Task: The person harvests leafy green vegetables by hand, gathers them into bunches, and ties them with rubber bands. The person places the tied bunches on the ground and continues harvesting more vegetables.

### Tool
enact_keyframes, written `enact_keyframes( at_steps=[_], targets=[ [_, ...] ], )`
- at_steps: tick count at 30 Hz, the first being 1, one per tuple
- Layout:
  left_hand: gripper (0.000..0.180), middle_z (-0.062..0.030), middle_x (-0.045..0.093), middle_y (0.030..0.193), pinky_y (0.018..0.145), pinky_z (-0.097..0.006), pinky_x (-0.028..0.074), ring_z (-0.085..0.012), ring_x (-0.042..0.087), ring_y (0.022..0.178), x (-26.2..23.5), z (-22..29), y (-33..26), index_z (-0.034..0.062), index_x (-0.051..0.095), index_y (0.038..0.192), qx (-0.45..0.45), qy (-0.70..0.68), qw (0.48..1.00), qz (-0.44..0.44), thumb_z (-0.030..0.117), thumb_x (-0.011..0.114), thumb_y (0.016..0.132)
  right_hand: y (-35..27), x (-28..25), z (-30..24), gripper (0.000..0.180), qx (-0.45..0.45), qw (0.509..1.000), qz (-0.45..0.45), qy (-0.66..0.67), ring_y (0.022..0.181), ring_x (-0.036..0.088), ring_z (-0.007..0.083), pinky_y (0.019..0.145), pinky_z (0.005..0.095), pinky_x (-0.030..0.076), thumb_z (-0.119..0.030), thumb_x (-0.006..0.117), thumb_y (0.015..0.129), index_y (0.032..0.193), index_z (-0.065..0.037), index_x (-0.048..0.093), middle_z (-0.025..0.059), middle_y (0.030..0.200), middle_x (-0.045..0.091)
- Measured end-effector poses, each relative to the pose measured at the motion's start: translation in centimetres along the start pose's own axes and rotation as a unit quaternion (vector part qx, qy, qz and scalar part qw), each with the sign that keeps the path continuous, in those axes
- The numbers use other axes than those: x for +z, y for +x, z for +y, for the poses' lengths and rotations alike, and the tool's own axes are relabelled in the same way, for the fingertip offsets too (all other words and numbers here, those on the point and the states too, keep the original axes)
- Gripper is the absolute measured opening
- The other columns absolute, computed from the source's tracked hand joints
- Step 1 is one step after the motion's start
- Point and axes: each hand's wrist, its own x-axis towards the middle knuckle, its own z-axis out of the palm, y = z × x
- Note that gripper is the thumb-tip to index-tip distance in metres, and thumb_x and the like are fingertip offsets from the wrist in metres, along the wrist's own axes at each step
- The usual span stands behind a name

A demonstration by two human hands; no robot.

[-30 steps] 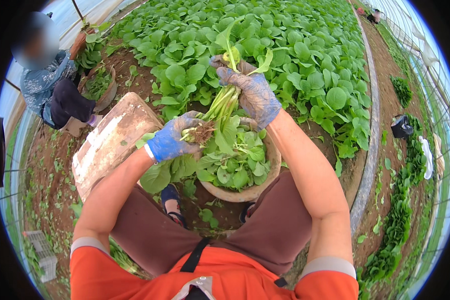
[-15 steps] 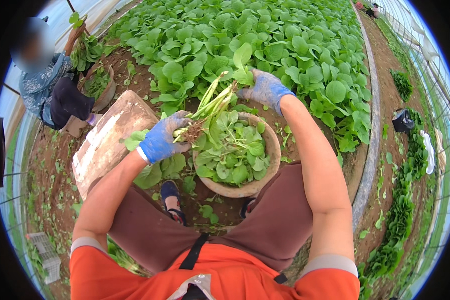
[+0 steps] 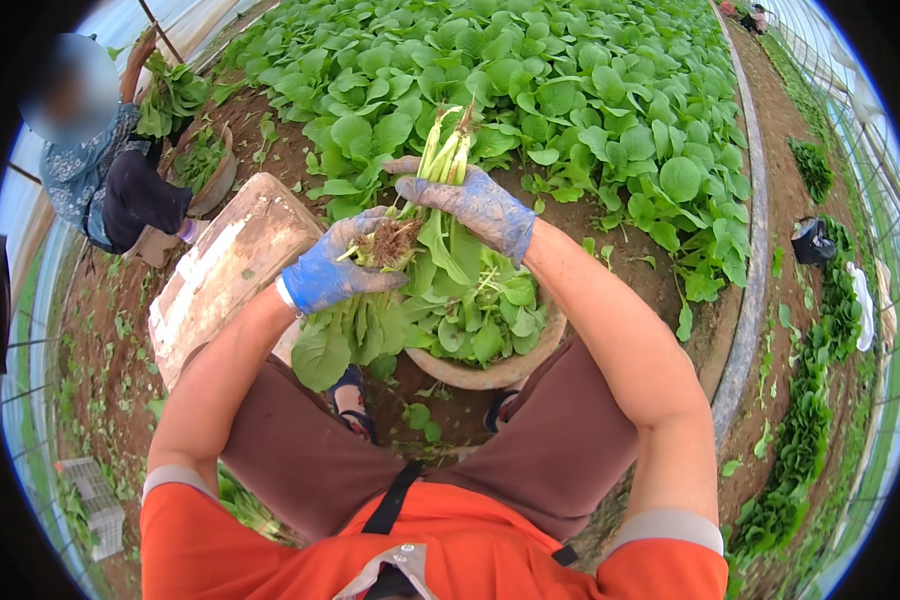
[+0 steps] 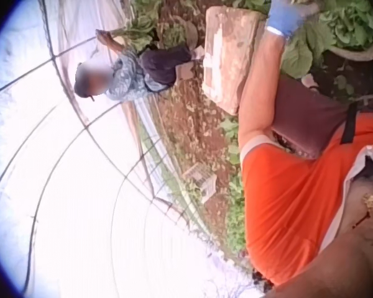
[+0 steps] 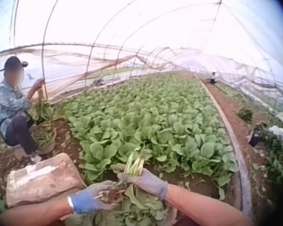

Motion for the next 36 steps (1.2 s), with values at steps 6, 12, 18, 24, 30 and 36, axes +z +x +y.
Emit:
enact_keyframes(
  at_steps=[6, 12, 18, 24, 30, 36],
  targets=[
    [0.049, -0.002, 0.065, 0.107, 0.084, -0.029, 0.051, -0.0102, 0.06, 0.093, -1.3, 1.6, 0.6, 0.006, 0.057, 0.125, -0.069, -0.258, 0.957, 0.113, 0.006, 0.073, 0.079, 1.2, -1.3, -2.1, 0.025, -0.149, 0.962, 0.222, -0.054, 0.081, 0.061, 0.0131, 0.072, 0.0283, 0.051, -0.012, 0.05, 0.093, 0.109, 0.003, 0.061, 0.0079, 0.09, 0.066],
    [0.035, -0.0044, 0.066, 0.106, 0.071, -0.031, 0.056, -0.0149, 0.066, 0.085, -3.6, 0.4, 1.8, 0.0067, 0.059, 0.121, -0.049, -0.342, 0.905, 0.249, 0.006, 0.065, 0.086, 0.8, 3.2, -3.3, 0.042, 0.002, 0.953, 0.153, -0.26, 0.074, 0.065, 0.0175, 0.066, 0.0319, 0.051, -0.025, 0.061, 0.088, 0.123, -0.003, 0.054, 0.0147, 0.087, 0.065],
    [0.043, -0.009, 0.064, 0.111, 0.075, -0.033, 0.057, -0.0186, 0.065, 0.093, -2.0, 0.0, 3.4, 0.0062, 0.054, 0.125, -0.041, -0.437, 0.853, 0.284, 0.037, 0.056, 0.094, 3.4, 5.7, -0.1, 0.049, -0.053, 0.877, 0.202, -0.433, 0.088, 0.064, 0.0371, 0.081, 0.0444, 0.05, -0.026, 0.058, 0.085, 0.128, -0.006, 0.051, 0.0229, 0.1, 0.065],
    [0.049, -0.006, 0.062, 0.107, 0.082, -0.031, 0.052, -0.017, 0.062, 0.094, -2.2, -2.3, 4.9, 0.0073, 0.054, 0.12, 0.005, -0.579, 0.793, 0.191, 0.046, 0.06, 0.091, 5.0, 6.8, 0.0, 0.047, -0.018, 0.831, 0.24, -0.502, 0.09, 0.063, 0.0398, 0.08, 0.0472, 0.05, -0.024, 0.06, 0.082, 0.124, -0.005, 0.053, 0.0216, 0.096, 0.066],
    [0.032, -0.0063, 0.066, 0.102, 0.082, -0.032, 0.053, -0.017, 0.064, 0.091, -1.0, 0.6, 4.6, 0.0044, 0.06, 0.113, 0.02, -0.436, 0.841, 0.32, 0.011, 0.07, 0.083, 5.2, 7.1, 0.1, 0.038, -0.055, 0.774, 0.216, -0.593, 0.083, 0.064, 0.0382, 0.073, 0.0471, 0.051, -0.026, 0.066, 0.079, 0.107, -0.003, 0.055, 0.0195, 0.086, 0.066],
    [0.026, -0.0083, 0.068, 0.099, 0.076, -0.031, 0.054, -0.0185, 0.066, 0.085, -2.2, -0.8, 3.6, 0.0037, 0.063, 0.107, 0.003, -0.395, 0.844, 0.362, 0.009, 0.068, 0.083, 3.7, 6.1, -1.1, 0.065, -0.045, 0.813, 0.024, -0.581, 0.1, 0.06, 0.0395, 0.088, 0.0449, 0.047, -0.038, 0.067, 0.08, 0.128, 0.0, 0.049, 0.0236, 0.11, 0.061]
  ],
)
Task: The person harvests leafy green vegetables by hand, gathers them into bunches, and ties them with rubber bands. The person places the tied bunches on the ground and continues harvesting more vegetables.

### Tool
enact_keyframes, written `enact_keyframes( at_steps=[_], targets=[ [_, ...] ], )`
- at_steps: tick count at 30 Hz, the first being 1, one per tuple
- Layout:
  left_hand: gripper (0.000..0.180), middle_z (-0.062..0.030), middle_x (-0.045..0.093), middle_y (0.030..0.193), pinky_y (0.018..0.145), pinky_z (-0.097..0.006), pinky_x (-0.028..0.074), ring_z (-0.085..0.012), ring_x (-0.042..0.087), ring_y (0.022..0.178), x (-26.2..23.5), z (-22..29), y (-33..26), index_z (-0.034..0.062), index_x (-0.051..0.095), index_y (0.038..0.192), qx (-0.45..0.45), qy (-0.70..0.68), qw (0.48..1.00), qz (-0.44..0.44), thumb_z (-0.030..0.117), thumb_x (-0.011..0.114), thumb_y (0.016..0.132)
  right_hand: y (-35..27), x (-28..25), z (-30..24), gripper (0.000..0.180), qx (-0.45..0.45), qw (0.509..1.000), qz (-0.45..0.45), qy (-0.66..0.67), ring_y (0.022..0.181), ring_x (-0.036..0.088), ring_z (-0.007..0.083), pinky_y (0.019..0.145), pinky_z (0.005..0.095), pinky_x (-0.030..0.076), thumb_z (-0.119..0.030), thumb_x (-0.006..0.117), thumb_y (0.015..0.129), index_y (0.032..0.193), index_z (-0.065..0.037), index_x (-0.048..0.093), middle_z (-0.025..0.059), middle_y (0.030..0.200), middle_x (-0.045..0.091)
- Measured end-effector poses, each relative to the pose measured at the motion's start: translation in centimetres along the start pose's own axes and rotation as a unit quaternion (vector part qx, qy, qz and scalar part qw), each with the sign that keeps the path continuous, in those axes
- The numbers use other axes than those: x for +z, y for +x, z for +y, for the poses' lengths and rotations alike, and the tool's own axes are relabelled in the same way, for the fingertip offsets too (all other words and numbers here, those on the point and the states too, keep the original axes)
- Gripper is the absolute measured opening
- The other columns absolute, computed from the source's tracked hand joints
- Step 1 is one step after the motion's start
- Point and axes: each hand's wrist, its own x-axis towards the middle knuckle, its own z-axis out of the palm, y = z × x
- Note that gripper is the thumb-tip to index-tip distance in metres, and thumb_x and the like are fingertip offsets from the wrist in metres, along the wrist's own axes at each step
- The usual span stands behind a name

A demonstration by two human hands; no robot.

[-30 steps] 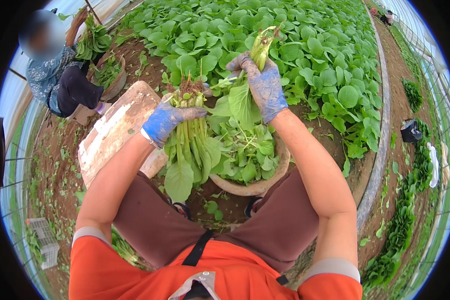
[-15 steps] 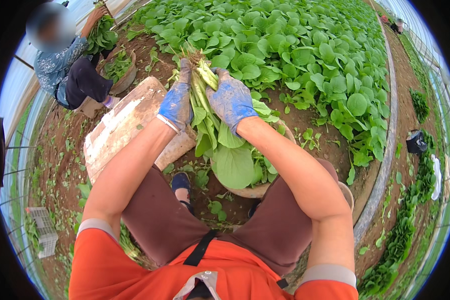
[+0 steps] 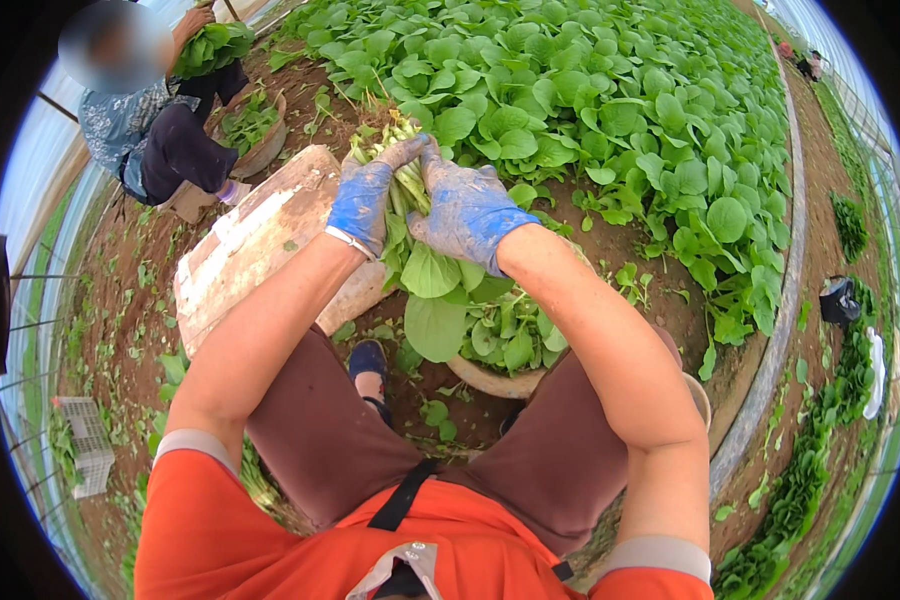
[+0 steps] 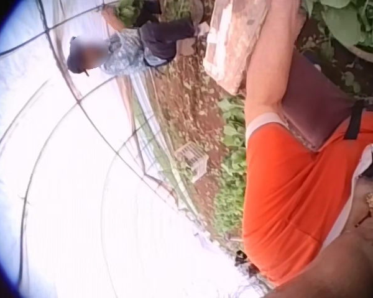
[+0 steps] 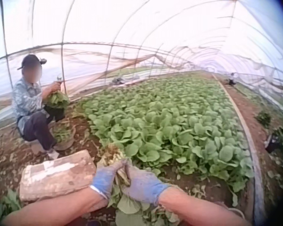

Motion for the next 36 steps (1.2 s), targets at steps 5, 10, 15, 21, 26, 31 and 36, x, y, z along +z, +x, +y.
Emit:
enact_keyframes(
  at_steps=[5, 10, 15, 21, 26, 31, 36],
  targets=[
    [0.025, -0.0072, 0.067, 0.096, 0.074, -0.03, 0.055, -0.0173, 0.066, 0.082, -0.2, 0.1, 0.1, 0.0029, 0.062, 0.107, 0.017, 0.045, 0.999, -0.024, 0.007, 0.068, 0.083, -0.4, -4.8, 1.8, 0.046, -0.023, 0.993, 0.11, 0.036, 0.096, 0.062, 0.0304, 0.088, 0.0426, 0.047, -0.046, 0.068, 0.079, 0.111, -0.013, 0.067, 0.0134, 0.103, 0.064],
    [0.033, -0.0049, 0.065, 0.1, 0.076, -0.029, 0.054, -0.0139, 0.064, 0.085, 0.5, -0.9, -1.0, 0.0023, 0.057, 0.113, 0.044, 0.084, 0.993, -0.077, 0.002, 0.069, 0.082, 0.4, -4.1, 0.4, 0.021, -0.18, 0.926, 0.331, 0.018, 0.082, 0.063, 0.0262, 0.074, 0.0384, 0.05, -0.024, 0.071, 0.079, 0.094, -0.01, 0.067, 0.0085, 0.089, 0.063],
    [0.04, -0.0027, 0.066, 0.101, 0.082, -0.027, 0.05, -0.011, 0.06, 0.09, 1.0, -1.7, -1.5, 0.0037, 0.059, 0.114, 0.042, 0.118, 0.986, -0.111, 0.002, 0.074, 0.077, 1.0, -2.7, 1.1, 0.017, -0.103, 0.952, 0.263, 0.121, 0.073, 0.063, 0.0245, 0.069, 0.0364, 0.05, -0.017, 0.07, 0.078, 0.09, -0.007, 0.064, 0.0091, 0.082, 0.062],
    [0.03, -0.0058, 0.067, 0.095, 0.077, -0.031, 0.054, -0.0163, 0.065, 0.086, 0.4, 1.8, -0.3, 0.0036, 0.062, 0.111, -0.05, 0.031, 0.997, -0.043, 0.012, 0.07, 0.083, -0.3, -2.3, 2.6, 0.094, 0.02, 0.971, 0.086, 0.221, 0.12, 0.051, 0.0353, 0.101, 0.0404, 0.041, -0.058, 0.071, 0.074, 0.142, -0.001, 0.037, 0.0257, 0.133, 0.048],
    [0.047, -0.0082, 0.065, 0.109, 0.08, -0.034, 0.055, -0.0193, 0.065, 0.093, 0.0, 1.6, 0.3, 0.0065, 0.06, 0.118, -0.083, 0.004, 0.996, -0.021, 0.044, 0.061, 0.09, -1.3, 1.6, -0.2, 0.082, 0.012, 0.996, 0.086, 0.033, 0.111, 0.055, 0.0403, 0.095, 0.0448, 0.043, -0.045, 0.064, 0.082, 0.141, 0.003, 0.033, 0.0289, 0.12, 0.055],
    [0.07, -0.0079, 0.063, 0.114, 0.086, -0.035, 0.053, -0.0201, 0.063, 0.098, 0.0, 1.0, 0.3, 0.0079, 0.054, 0.127, -0.13, -0.076, 0.986, -0.078, 0.066, 0.04, 0.09, -0.8, 2.4, 0.7, 0.062, 0.01, 0.989, 0.146, -0.019, 0.092, 0.062, 0.0363, 0.085, 0.0456, 0.045, -0.035, 0.051, 0.09, 0.132, 0.01, 0.041, 0.0252, 0.103, 0.062],
    [0.066, -0.0071, 0.063, 0.109, 0.081, -0.032, 0.053, -0.018, 0.063, 0.093, -0.1, 1.2, -0.3, 0.0085, 0.054, 0.124, -0.103, -0.065, 0.989, -0.077, 0.064, 0.039, 0.092, -0.1, 2.1, 0.1, 0.06, 0.026, 0.99, 0.134, -0.015, 0.092, 0.062, 0.0369, 0.084, 0.0461, 0.045, -0.035, 0.05, 0.091, 0.13, 0.01, 0.043, 0.0262, 0.104, 0.062]
  ],
)
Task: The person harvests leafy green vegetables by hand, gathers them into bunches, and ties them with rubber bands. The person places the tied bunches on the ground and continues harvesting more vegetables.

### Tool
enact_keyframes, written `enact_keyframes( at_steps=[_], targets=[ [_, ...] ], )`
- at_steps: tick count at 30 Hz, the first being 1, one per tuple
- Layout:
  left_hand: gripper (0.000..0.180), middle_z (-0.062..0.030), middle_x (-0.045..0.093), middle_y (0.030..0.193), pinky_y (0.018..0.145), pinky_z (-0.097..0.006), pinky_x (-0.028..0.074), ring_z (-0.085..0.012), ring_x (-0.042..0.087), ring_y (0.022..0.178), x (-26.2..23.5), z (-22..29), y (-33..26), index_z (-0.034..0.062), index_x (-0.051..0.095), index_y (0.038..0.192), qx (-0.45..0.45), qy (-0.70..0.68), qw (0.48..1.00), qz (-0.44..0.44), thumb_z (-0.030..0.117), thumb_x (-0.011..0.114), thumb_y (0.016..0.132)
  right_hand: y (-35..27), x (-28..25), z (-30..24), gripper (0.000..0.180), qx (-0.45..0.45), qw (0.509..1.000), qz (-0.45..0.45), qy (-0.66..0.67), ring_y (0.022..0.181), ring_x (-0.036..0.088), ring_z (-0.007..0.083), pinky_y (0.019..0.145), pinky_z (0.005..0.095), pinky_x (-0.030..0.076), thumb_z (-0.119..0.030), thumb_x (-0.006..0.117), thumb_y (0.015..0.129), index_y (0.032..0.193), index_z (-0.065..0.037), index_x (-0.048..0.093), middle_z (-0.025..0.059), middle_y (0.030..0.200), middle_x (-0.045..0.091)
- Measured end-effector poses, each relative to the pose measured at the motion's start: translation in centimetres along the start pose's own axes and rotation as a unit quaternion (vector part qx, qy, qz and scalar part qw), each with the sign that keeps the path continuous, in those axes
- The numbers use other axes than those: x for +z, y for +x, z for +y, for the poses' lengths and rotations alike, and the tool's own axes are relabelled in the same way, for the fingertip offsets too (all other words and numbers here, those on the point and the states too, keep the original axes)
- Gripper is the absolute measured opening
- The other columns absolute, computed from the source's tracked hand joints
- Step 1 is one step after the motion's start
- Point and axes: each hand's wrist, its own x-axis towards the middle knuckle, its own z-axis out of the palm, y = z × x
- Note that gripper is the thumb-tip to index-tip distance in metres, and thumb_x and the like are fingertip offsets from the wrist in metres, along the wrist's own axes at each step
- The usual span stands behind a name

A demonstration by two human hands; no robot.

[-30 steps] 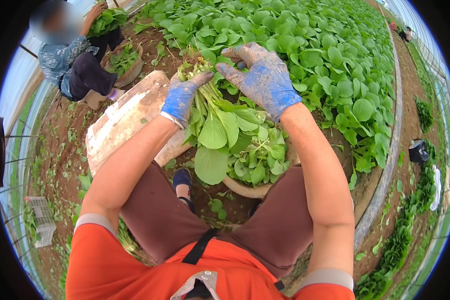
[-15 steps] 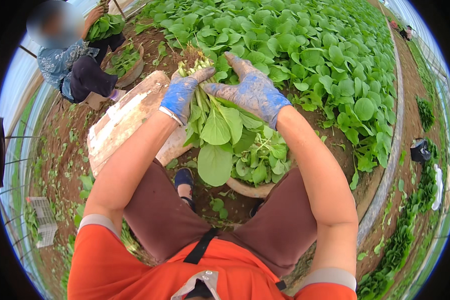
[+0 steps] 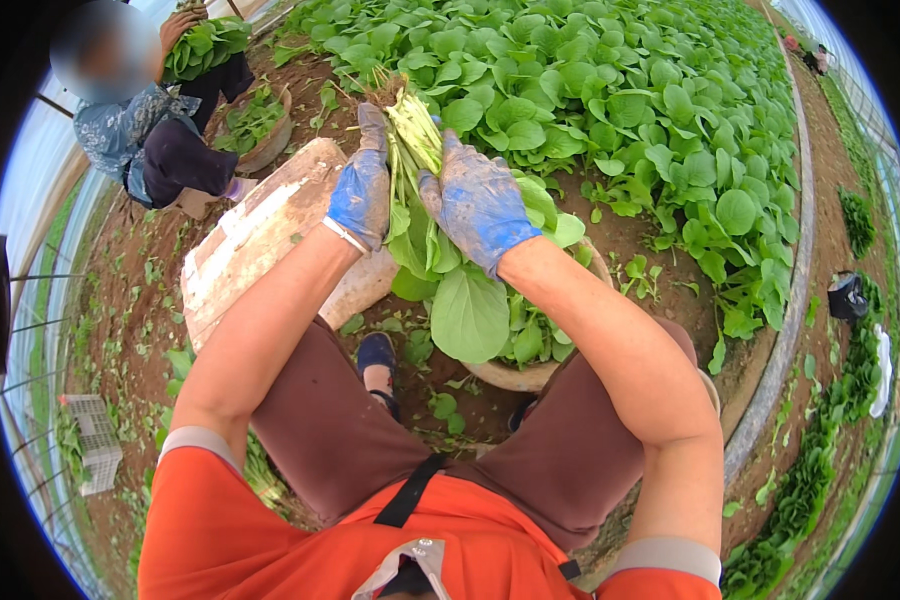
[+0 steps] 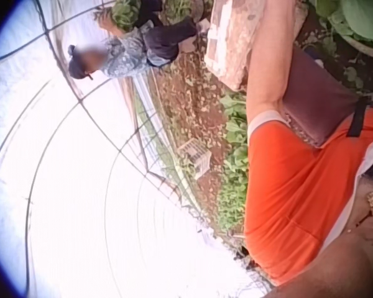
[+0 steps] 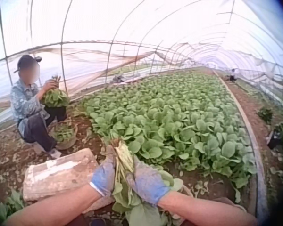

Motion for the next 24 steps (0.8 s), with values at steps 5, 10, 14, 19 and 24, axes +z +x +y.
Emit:
enact_keyframes(
  at_steps=[5, 10, 14, 19, 24],
  targets=[
    [0.07, -0.0082, 0.063, 0.111, 0.087, -0.036, 0.051, -0.0219, 0.062, 0.096, 0.9, 1.2, -0.3, 0.0079, 0.055, 0.123, 0.002, -0.043, 0.998, 0.046, 0.067, 0.037, 0.091, 0.6, -1.4, -1.0, 0.072, -0.005, 0.996, -0.051, 0.075, 0.098, 0.061, 0.0405, 0.092, 0.0448, 0.044, -0.04, 0.054, 0.089, 0.136, 0.011, 0.036, 0.0301, 0.11, 0.06],
    [0.074, -0.0099, 0.06, 0.12, 0.095, -0.039, 0.047, -0.0252, 0.059, 0.107, 0.0, 0.5, 0.1, 0.0086, 0.052, 0.128, 0.005, -0.036, 0.999, 0.041, 0.069, 0.035, 0.089, 0.9, -1.6, -0.9, 0.078, 0.037, 0.981, -0.109, 0.156, 0.1, 0.061, 0.0409, 0.088, 0.0451, 0.047, -0.049, 0.062, 0.081, 0.135, 0.004, 0.041, 0.0285, 0.111, 0.061],
    [0.071, -0.0084, 0.061, 0.117, 0.093, -0.039, 0.048, -0.0241, 0.06, 0.102, 0.0, -0.7, 0.3, 0.0109, 0.052, 0.128, -0.004, -0.052, 0.998, 0.023, 0.069, 0.034, 0.091, 0.5, 0.0, 0.0, 0.054, 0.034, 0.996, -0.057, 0.067, 0.087, 0.063, 0.0413, 0.079, 0.0484, 0.049, -0.046, 0.058, 0.085, 0.108, 0.002, 0.053, 0.0262, 0.095, 0.064],
    [0.046, -0.008, 0.061, 0.116, 0.087, -0.035, 0.053, -0.0203, 0.061, 0.102, 0.9, -1.0, -1.3, 0.0089, 0.048, 0.129, 0.031, 0.045, 0.998, 0.019, 0.035, 0.06, 0.093, 0.7, 0.4, 0.7, 0.047, 0.055, 0.997, -0.03, 0.049, 0.082, 0.063, 0.042, 0.076, 0.0491, 0.05, -0.043, 0.054, 0.089, 0.102, 0.002, 0.056, 0.0246, 0.087, 0.065],
    [0.038, -0.0079, 0.062, 0.113, 0.081, -0.035, 0.055, -0.0191, 0.063, 0.097, 0.5, -2.0, -0.5, 0.0068, 0.049, 0.126, 0.066, -0.017, 0.997, 0.034, 0.024, 0.06, 0.094, 1.1, 0.2, 0.8, 0.049, 0.072, 0.995, -0.027, 0.058, 0.085, 0.063, 0.0427, 0.077, 0.0497, 0.049, -0.044, 0.051, 0.091, 0.105, 0.002, 0.056, 0.0256, 0.092, 0.065]
  ],
)
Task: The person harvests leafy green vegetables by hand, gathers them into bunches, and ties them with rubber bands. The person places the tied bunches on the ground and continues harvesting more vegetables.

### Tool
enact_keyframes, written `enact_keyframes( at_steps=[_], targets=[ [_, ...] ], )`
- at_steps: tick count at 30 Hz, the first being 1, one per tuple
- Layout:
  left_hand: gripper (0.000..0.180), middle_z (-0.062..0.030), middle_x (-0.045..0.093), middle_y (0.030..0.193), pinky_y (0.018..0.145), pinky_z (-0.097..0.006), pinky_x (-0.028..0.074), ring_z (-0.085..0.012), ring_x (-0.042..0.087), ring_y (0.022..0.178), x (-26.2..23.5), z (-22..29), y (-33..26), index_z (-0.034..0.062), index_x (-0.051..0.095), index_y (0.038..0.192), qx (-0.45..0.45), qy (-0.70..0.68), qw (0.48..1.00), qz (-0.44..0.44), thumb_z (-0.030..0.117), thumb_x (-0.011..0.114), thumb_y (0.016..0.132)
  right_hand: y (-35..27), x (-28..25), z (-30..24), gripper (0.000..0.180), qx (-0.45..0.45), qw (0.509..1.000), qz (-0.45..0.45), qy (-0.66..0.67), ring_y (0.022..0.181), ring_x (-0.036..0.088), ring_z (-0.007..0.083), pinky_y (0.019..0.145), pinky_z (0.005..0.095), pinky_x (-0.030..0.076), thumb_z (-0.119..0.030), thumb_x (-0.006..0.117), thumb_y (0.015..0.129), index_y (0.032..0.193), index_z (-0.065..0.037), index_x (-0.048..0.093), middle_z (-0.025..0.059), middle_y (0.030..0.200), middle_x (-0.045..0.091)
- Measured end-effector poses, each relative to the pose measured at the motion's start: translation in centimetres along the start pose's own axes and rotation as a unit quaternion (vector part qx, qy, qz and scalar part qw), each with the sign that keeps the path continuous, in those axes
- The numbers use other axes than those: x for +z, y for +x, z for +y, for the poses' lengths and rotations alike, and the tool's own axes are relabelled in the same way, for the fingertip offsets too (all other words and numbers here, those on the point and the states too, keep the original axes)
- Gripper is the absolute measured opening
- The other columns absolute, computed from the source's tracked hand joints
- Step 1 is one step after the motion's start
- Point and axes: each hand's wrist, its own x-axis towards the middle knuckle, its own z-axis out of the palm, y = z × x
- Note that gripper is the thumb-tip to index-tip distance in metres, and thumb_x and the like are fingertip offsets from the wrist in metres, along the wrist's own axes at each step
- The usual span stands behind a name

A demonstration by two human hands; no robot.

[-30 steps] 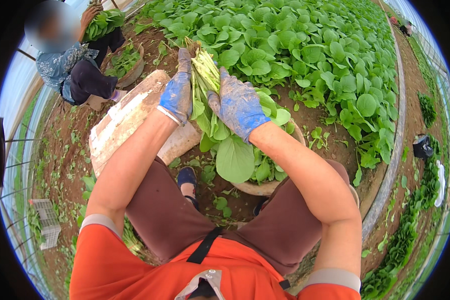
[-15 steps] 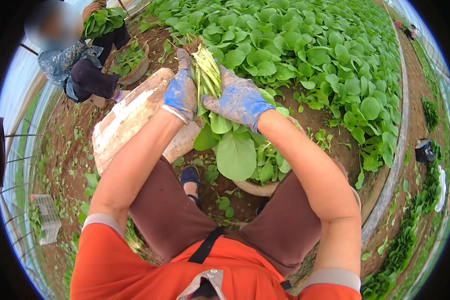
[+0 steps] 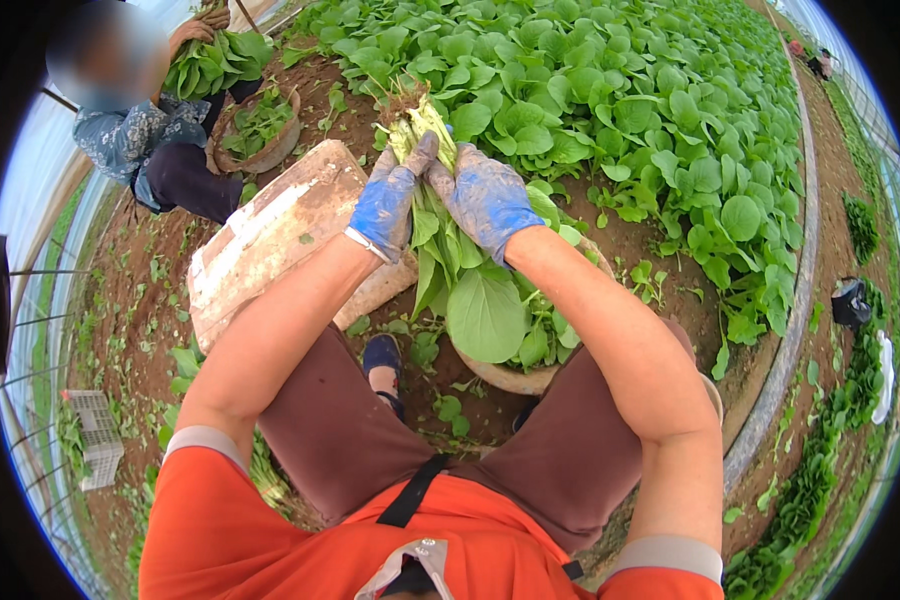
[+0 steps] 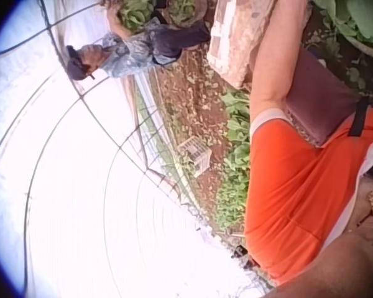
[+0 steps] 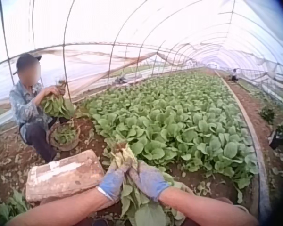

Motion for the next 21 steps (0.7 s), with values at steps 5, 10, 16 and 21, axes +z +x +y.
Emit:
enact_keyframes(
  at_steps=[5, 10, 16, 21],
  targets=[
    [0.048, -0.0115, 0.062, 0.116, 0.086, -0.037, 0.053, -0.0232, 0.062, 0.099, -1.3, -0.2, 2.0, 0.0059, 0.052, 0.127, -0.003, 0.0, 0.998, 0.064, 0.044, 0.042, 0.1, -0.1, -1.0, -0.9, 0.059, -0.011, 0.997, -0.077, 0.01, 0.09, 0.061, 0.045, 0.082, 0.0494, 0.048, -0.048, 0.041, 0.095, 0.126, 0.002, 0.047, 0.0294, 0.095, 0.064],
    [0.062, -0.0103, 0.061, 0.117, 0.092, -0.038, 0.05, -0.0239, 0.06, 0.104, -0.7, -0.8, 2.8, 0.0061, 0.05, 0.129, 0.032, -0.007, 0.997, 0.064, 0.057, 0.038, 0.096, 0.0, -0.7, -1.8, 0.057, 0.002, 0.992, -0.12, -0.038, 0.088, 0.063, 0.0441, 0.08, 0.0493, 0.049, -0.042, 0.044, 0.094, 0.128, 0.004, 0.044, 0.0292, 0.095, 0.064],
    [0.043, -0.0056, 0.065, 0.105, 0.076, -0.031, 0.054, -0.0171, 0.064, 0.088, 1.7, 0.0, 2.1, 0.0063, 0.056, 0.115, 0.125, 0.068, 0.987, 0.074, 0.004, 0.076, 0.077, 0.1, 0.6, -1.8, 0.064, -0.022, 0.996, -0.069, -0.058, 0.091, 0.062, 0.0444, 0.083, 0.0484, 0.049, -0.04, 0.05, 0.091, 0.133, 0.006, 0.037, 0.0311, 0.101, 0.062],
    [0.037, -0.0045, 0.066, 0.093, 0.068, -0.032, 0.05, -0.0164, 0.061, 0.077, 1.7, 2.5, 1.9, 0.0052, 0.062, 0.106, 0.085, 0.064, 0.986, 0.13, 0.009, 0.08, 0.074, 0.4, -0.2, -0.7, 0.092, -0.053, 0.976, -0.163, 0.135, 0.116, 0.054, 0.0398, 0.098, 0.0418, 0.042, -0.053, 0.057, 0.086, 0.144, 0.008, 0.02, 0.0335, 0.126, 0.051]
  ],
)
